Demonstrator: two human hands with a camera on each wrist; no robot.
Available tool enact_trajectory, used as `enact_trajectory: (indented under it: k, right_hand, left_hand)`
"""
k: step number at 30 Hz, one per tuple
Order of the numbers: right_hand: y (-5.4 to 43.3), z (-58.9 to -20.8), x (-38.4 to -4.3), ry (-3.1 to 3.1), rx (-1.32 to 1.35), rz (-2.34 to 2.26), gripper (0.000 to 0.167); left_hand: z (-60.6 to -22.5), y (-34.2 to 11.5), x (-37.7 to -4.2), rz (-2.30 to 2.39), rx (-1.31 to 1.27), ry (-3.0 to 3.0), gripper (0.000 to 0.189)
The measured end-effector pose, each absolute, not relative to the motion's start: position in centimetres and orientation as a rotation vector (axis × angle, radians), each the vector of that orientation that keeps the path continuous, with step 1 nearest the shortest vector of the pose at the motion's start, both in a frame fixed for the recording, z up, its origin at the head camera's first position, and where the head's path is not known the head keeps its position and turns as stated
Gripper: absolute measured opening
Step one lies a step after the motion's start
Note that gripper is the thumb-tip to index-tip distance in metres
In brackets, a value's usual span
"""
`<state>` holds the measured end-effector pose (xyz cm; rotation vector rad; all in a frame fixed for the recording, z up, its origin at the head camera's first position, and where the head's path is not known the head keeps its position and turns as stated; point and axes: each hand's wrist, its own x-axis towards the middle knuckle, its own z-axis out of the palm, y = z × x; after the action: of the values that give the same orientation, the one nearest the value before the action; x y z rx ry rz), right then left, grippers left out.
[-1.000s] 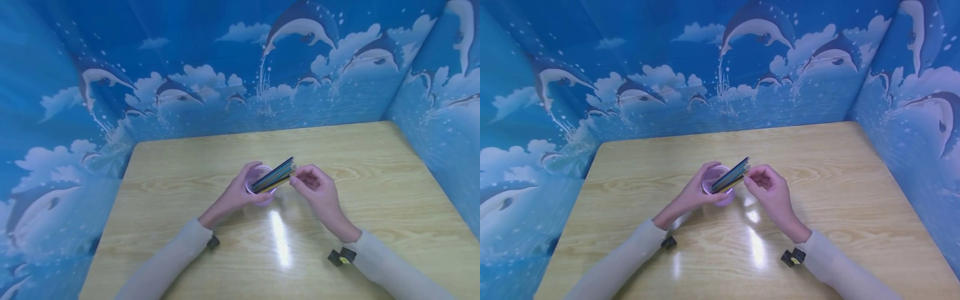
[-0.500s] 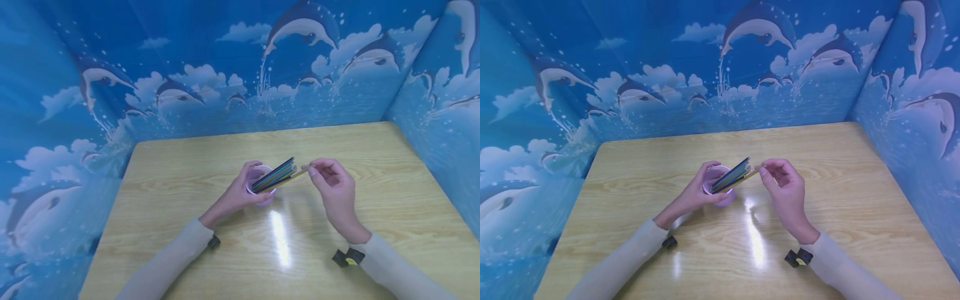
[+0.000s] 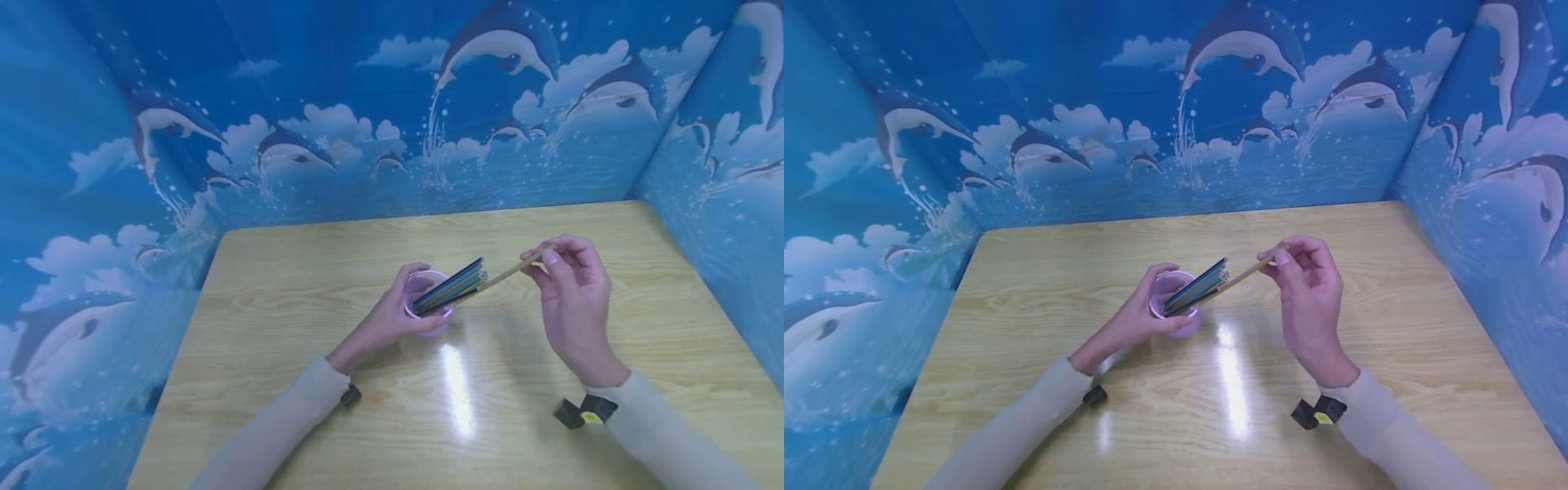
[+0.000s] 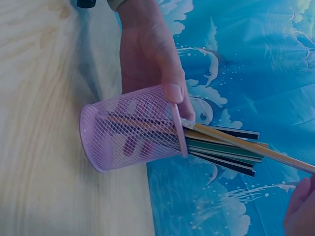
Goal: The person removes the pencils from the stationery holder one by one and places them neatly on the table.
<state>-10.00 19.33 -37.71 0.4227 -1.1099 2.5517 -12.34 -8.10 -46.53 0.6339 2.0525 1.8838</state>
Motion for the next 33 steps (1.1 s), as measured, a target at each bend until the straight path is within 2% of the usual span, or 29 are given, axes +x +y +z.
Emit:
enact_trajectory:
  k: [9, 15, 33]
  right_hand:
    - [20.5, -36.2, -11.0, -1.039, 0.388, 2.548, 0.014]
    - [21.1, -35.9, -12.3, -1.284, 0.326, 2.449, 0.014]
    - [23.0, -41.2, -16.8, -2.149, 0.039, 2.361, 0.025]
  left_hand:
    - [-46.4, -8.2, -12.2, 1.799, 0.577, 2.154, 0.092]
    - [-46.4, -8.2, -12.1, 1.806, 0.566, 2.158, 0.091]
    - [-46.3, -8.1, -12.1, 1.817, 0.573, 2.147, 0.089]
